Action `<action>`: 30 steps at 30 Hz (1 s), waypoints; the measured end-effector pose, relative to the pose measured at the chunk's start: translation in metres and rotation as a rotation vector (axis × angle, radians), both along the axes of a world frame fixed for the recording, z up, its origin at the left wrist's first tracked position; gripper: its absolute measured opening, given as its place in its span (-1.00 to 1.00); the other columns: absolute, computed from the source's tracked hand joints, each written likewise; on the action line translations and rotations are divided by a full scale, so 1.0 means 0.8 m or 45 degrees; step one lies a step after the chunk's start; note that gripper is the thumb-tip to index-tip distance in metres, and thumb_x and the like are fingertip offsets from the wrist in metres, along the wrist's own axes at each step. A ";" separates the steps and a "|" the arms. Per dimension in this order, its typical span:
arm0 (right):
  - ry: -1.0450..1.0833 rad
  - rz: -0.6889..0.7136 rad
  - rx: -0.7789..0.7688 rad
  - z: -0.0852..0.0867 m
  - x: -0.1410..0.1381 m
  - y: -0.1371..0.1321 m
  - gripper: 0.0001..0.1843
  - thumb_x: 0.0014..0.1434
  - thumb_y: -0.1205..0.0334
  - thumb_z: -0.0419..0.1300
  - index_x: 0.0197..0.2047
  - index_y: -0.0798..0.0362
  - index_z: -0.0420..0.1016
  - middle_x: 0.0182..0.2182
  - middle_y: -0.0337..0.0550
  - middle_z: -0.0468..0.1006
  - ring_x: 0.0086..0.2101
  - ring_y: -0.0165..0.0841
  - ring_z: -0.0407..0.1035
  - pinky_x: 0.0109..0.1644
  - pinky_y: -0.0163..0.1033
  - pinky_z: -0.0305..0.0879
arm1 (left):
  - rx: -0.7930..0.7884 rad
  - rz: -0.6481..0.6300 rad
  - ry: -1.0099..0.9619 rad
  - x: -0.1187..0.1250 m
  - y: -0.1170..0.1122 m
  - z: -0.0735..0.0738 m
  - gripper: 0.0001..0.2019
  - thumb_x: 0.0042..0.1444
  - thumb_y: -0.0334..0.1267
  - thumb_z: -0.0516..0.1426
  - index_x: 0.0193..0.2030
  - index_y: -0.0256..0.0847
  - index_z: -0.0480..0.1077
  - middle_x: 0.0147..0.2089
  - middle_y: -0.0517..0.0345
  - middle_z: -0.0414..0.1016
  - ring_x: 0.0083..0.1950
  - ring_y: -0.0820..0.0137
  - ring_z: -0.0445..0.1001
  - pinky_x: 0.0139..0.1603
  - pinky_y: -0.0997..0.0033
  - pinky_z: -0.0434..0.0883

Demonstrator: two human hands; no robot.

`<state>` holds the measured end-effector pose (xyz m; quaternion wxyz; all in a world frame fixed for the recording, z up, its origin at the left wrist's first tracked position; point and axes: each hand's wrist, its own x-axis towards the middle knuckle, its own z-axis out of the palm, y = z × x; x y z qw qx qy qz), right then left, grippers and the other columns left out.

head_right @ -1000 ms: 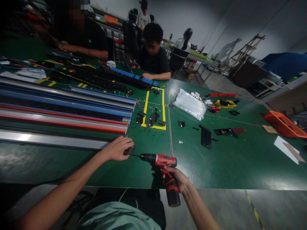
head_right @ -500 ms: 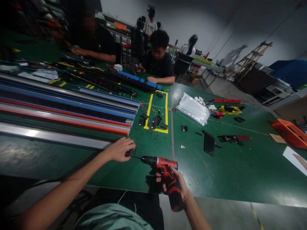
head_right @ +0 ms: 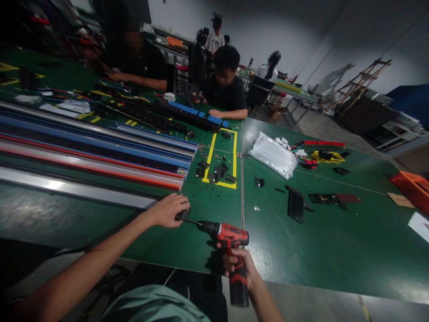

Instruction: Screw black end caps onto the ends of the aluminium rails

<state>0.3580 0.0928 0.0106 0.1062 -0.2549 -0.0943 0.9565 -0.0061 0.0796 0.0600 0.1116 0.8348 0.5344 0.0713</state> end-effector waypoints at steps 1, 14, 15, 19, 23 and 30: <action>0.016 0.000 -0.007 0.001 -0.001 0.000 -0.60 0.10 0.12 0.29 -0.03 0.11 0.39 -0.68 -0.53 0.12 -0.69 -0.57 0.04 -0.49 -0.36 0.35 | -0.002 -0.002 0.005 0.000 0.000 0.000 -0.72 -0.06 -0.14 0.21 -0.20 -0.13 0.31 -0.16 0.08 0.38 -0.10 0.21 0.36 -0.07 0.24 0.19; -0.051 -0.018 0.019 0.001 0.001 -0.009 -0.59 0.05 0.23 0.34 -0.03 0.09 0.37 -0.57 -0.45 0.24 -0.61 -0.58 0.14 -0.48 -0.42 0.28 | -0.002 -0.052 0.029 -0.003 0.002 -0.001 -0.64 -0.05 -0.11 0.24 -0.10 -0.10 0.34 -0.08 0.05 0.37 -0.03 0.18 0.36 -0.01 0.21 0.22; -0.034 -0.016 0.020 0.001 0.001 -0.010 -0.60 0.06 0.23 0.34 -0.04 0.08 0.37 -0.57 -0.46 0.22 -0.63 -0.59 0.11 -0.48 -0.42 0.28 | -0.002 -0.055 0.025 -0.004 0.002 -0.001 -0.65 -0.04 -0.12 0.24 -0.09 -0.09 0.34 -0.08 0.06 0.37 -0.03 0.19 0.36 0.00 0.21 0.21; 0.031 0.007 -0.011 0.004 -0.001 -0.008 -0.65 0.09 0.21 0.34 -0.09 0.09 0.37 -0.60 -0.51 0.16 -0.66 -0.62 -0.01 -0.49 -0.44 0.26 | -0.006 -0.072 0.007 -0.006 0.003 -0.001 -0.71 -0.03 -0.16 0.24 -0.14 -0.08 0.38 -0.08 0.08 0.37 -0.04 0.20 0.36 -0.02 0.22 0.21; 0.011 0.012 -0.085 0.011 -0.003 -0.003 -0.61 0.11 0.09 0.34 -0.10 0.14 0.36 -0.64 -0.54 0.09 -0.68 -0.62 -0.05 -0.51 -0.45 0.21 | 0.000 -0.091 -0.018 -0.007 0.003 -0.003 -0.74 -0.04 -0.18 0.25 -0.17 -0.07 0.40 -0.07 0.09 0.36 -0.04 0.21 0.35 -0.03 0.22 0.20; -0.047 0.051 -0.101 0.013 -0.004 0.001 -0.58 0.11 -0.03 0.33 -0.16 0.10 0.35 -0.68 -0.56 0.06 -0.70 -0.63 -0.10 -0.55 -0.45 0.15 | 0.002 -0.082 -0.019 -0.006 0.003 -0.005 -0.75 -0.07 -0.19 0.25 -0.21 -0.08 0.39 -0.08 0.08 0.36 -0.04 0.19 0.34 -0.05 0.21 0.20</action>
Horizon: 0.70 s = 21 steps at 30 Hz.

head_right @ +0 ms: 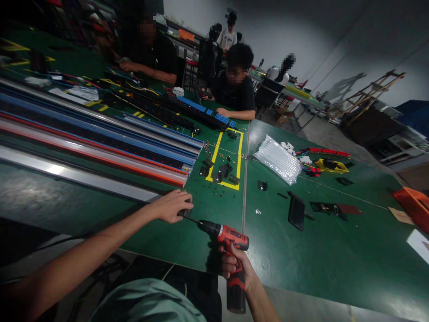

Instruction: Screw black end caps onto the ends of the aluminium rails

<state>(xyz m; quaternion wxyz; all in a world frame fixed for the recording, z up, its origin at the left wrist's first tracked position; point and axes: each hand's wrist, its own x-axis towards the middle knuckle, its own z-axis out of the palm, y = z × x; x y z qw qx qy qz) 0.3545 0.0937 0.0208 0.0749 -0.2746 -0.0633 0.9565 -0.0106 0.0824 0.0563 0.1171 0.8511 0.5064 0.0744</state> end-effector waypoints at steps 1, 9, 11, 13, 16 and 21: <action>-0.002 0.001 0.006 -0.001 0.000 0.000 -0.61 0.12 0.01 0.34 -0.17 0.10 0.35 -0.68 -0.56 0.06 -0.70 -0.62 -0.09 -0.55 -0.44 0.16 | -0.001 0.001 -0.002 0.000 0.000 0.000 -0.75 -0.07 -0.20 0.25 -0.21 -0.08 0.38 -0.08 0.08 0.36 -0.04 0.19 0.34 -0.06 0.21 0.19; -0.059 0.007 0.099 -0.002 0.005 0.002 -0.73 0.10 0.21 0.33 -0.19 0.10 0.37 -0.67 -0.55 0.07 -0.70 -0.60 -0.08 -0.55 -0.43 0.19 | 0.002 0.001 -0.034 -0.001 0.001 -0.004 -0.75 -0.07 -0.17 0.25 -0.20 -0.06 0.40 -0.09 0.08 0.36 -0.07 0.20 0.33 -0.08 0.22 0.18; -0.081 0.004 0.119 -0.001 0.005 0.003 -0.75 0.09 0.26 0.32 -0.20 0.10 0.37 -0.68 -0.54 0.08 -0.69 -0.59 -0.09 -0.55 -0.42 0.20 | 0.001 0.001 -0.030 -0.001 0.001 -0.005 -0.75 -0.07 -0.17 0.25 -0.20 -0.06 0.41 -0.08 0.08 0.36 -0.07 0.19 0.32 -0.07 0.22 0.18; -0.090 0.005 0.139 0.001 0.005 0.003 -0.76 0.09 0.27 0.32 -0.20 0.10 0.37 -0.68 -0.54 0.07 -0.69 -0.59 -0.09 -0.54 -0.40 0.20 | -0.003 -0.001 -0.024 -0.001 0.001 -0.005 -0.74 -0.07 -0.17 0.25 -0.20 -0.06 0.41 -0.08 0.08 0.35 -0.06 0.19 0.32 -0.06 0.21 0.18; -0.097 0.015 0.149 0.002 0.005 0.004 -0.77 0.09 0.27 0.31 -0.21 0.10 0.38 -0.68 -0.54 0.05 -0.69 -0.58 -0.09 -0.53 -0.39 0.20 | -0.001 -0.001 -0.020 -0.001 0.001 -0.005 -0.75 -0.07 -0.16 0.25 -0.20 -0.06 0.40 -0.08 0.08 0.35 -0.06 0.19 0.32 -0.06 0.21 0.18; -0.117 0.039 0.155 0.003 0.003 0.006 -0.76 0.07 0.27 0.33 -0.22 0.09 0.37 -0.68 -0.55 0.03 -0.69 -0.59 -0.11 -0.54 -0.39 0.19 | -0.010 0.006 -0.029 0.000 0.001 -0.004 -0.74 -0.07 -0.18 0.24 -0.18 -0.05 0.41 -0.08 0.08 0.35 -0.05 0.19 0.32 -0.06 0.22 0.18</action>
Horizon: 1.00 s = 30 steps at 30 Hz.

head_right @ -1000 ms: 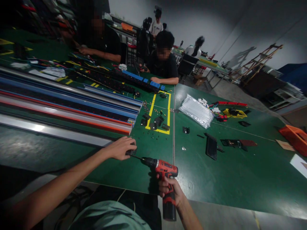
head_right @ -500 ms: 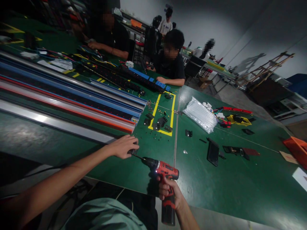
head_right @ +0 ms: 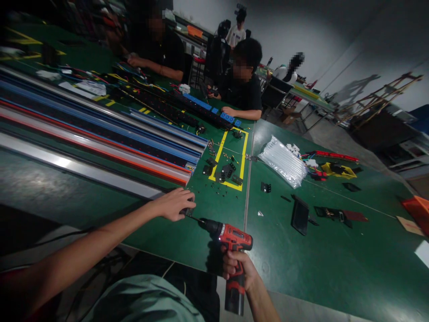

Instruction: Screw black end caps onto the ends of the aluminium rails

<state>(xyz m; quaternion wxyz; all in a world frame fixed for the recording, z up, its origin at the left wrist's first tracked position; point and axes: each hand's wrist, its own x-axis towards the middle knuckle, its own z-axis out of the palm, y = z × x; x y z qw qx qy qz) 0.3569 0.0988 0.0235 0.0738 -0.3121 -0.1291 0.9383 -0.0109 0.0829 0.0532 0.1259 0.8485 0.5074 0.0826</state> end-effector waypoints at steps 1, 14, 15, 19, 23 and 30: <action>-0.001 0.003 0.001 0.000 0.000 0.000 -0.76 0.07 0.27 0.33 -0.22 0.09 0.37 -0.68 -0.55 0.03 -0.69 -0.59 -0.11 -0.53 -0.39 0.19 | -0.009 0.002 0.000 0.000 0.000 0.000 -0.74 -0.07 -0.18 0.24 -0.18 -0.05 0.41 -0.08 0.09 0.35 -0.05 0.19 0.32 -0.06 0.22 0.18; 0.033 -0.001 -0.011 -0.004 -0.002 0.000 -0.76 0.08 0.29 0.31 -0.19 0.10 0.38 -0.68 -0.54 0.06 -0.69 -0.59 -0.06 -0.53 -0.39 0.23 | -0.014 -0.003 0.022 0.001 0.001 0.003 -0.75 -0.07 -0.17 0.24 -0.21 -0.06 0.39 -0.08 0.09 0.35 -0.06 0.20 0.33 -0.10 0.24 0.16; 0.030 -0.006 0.002 -0.005 -0.002 -0.001 -0.76 0.09 0.29 0.31 -0.18 0.11 0.39 -0.68 -0.54 0.06 -0.69 -0.59 -0.06 -0.53 -0.39 0.24 | -0.013 -0.002 0.023 0.000 0.001 0.003 -0.75 -0.07 -0.17 0.24 -0.21 -0.06 0.39 -0.09 0.10 0.35 -0.06 0.20 0.33 -0.10 0.24 0.16; 0.013 -0.016 0.072 -0.006 -0.001 -0.005 -0.74 0.10 0.30 0.29 -0.12 0.11 0.40 -0.68 -0.54 0.07 -0.69 -0.59 -0.06 -0.53 -0.39 0.25 | -0.017 -0.004 0.033 0.001 0.001 0.004 -0.75 -0.07 -0.16 0.25 -0.22 -0.07 0.38 -0.08 0.09 0.35 -0.06 0.20 0.33 -0.09 0.24 0.17; 0.013 -0.016 0.080 -0.006 -0.001 -0.006 -0.73 0.10 0.29 0.29 -0.12 0.12 0.39 -0.68 -0.55 0.06 -0.69 -0.59 -0.10 -0.52 -0.39 0.24 | -0.024 -0.004 0.023 0.001 0.001 0.006 -0.77 -0.07 -0.17 0.25 -0.24 -0.08 0.38 -0.07 0.09 0.36 -0.06 0.21 0.34 -0.08 0.24 0.17; 0.071 0.008 0.063 -0.009 -0.001 -0.003 -0.77 0.10 0.31 0.27 -0.15 0.12 0.39 -0.67 -0.53 0.08 -0.68 -0.58 -0.12 -0.52 -0.36 0.27 | 0.023 -0.020 0.058 0.002 0.002 0.004 -0.78 -0.04 -0.16 0.22 -0.21 -0.09 0.39 -0.07 0.08 0.37 -0.07 0.20 0.35 -0.11 0.24 0.18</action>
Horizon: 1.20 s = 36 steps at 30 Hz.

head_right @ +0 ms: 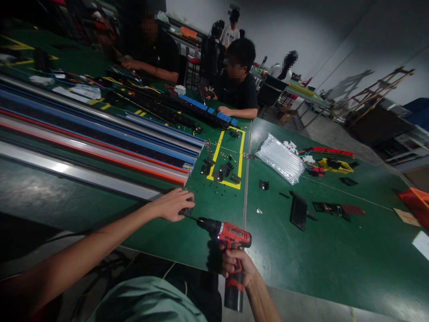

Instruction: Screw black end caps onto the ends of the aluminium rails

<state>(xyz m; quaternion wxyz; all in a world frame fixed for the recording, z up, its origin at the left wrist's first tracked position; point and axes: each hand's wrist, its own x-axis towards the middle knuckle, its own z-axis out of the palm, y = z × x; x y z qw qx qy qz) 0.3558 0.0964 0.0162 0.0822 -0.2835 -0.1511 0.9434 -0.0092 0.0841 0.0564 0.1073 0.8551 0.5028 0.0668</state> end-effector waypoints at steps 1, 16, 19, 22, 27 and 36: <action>0.005 0.003 -0.003 0.000 0.000 0.001 -0.78 0.11 0.30 0.27 -0.16 0.11 0.38 -0.67 -0.53 0.08 -0.68 -0.58 -0.12 -0.51 -0.36 0.26 | 0.006 0.000 0.005 0.000 0.000 0.000 -0.78 -0.03 -0.16 0.22 -0.22 -0.09 0.39 -0.07 0.08 0.37 -0.08 0.20 0.35 -0.11 0.24 0.18; 0.008 0.024 -0.023 0.006 0.000 0.006 -0.80 0.14 0.33 0.23 -0.15 0.11 0.37 -0.66 -0.52 0.11 -0.67 -0.57 -0.04 -0.50 -0.35 0.23 | 0.018 -0.010 -0.009 0.000 -0.001 0.001 -0.75 -0.07 -0.17 0.24 -0.21 -0.09 0.39 -0.06 0.10 0.37 -0.08 0.22 0.35 -0.11 0.24 0.18; 0.003 0.034 -0.018 0.006 0.001 0.007 -0.79 0.13 0.33 0.24 -0.15 0.11 0.36 -0.66 -0.51 0.12 -0.66 -0.57 -0.03 -0.49 -0.35 0.21 | 0.016 -0.013 -0.005 0.000 0.000 0.000 -0.74 -0.07 -0.16 0.24 -0.20 -0.08 0.39 -0.05 0.09 0.37 -0.08 0.22 0.34 -0.10 0.24 0.18; -0.001 0.038 -0.018 0.005 0.002 0.007 -0.79 0.13 0.32 0.25 -0.15 0.10 0.36 -0.66 -0.52 0.11 -0.66 -0.57 -0.04 -0.49 -0.36 0.20 | 0.020 -0.013 -0.001 -0.001 0.000 -0.002 -0.75 -0.06 -0.16 0.23 -0.20 -0.09 0.39 -0.05 0.08 0.37 -0.09 0.22 0.34 -0.11 0.24 0.18; -0.010 0.036 0.021 0.005 0.001 0.005 -0.76 0.14 0.31 0.27 -0.13 0.10 0.36 -0.66 -0.53 0.09 -0.66 -0.58 -0.06 -0.48 -0.37 0.19 | 0.034 -0.014 -0.015 -0.001 -0.001 -0.003 -0.75 -0.06 -0.16 0.24 -0.21 -0.09 0.39 -0.05 0.09 0.37 -0.08 0.22 0.34 -0.11 0.24 0.18; 0.000 0.029 0.025 0.009 -0.003 0.002 -0.78 0.15 0.30 0.25 -0.11 0.11 0.40 -0.67 -0.52 0.12 -0.67 -0.57 -0.04 -0.50 -0.35 0.25 | 0.035 -0.017 -0.019 -0.001 -0.002 -0.001 -0.74 -0.08 -0.17 0.24 -0.21 -0.09 0.37 -0.06 0.08 0.36 -0.09 0.22 0.33 -0.12 0.24 0.17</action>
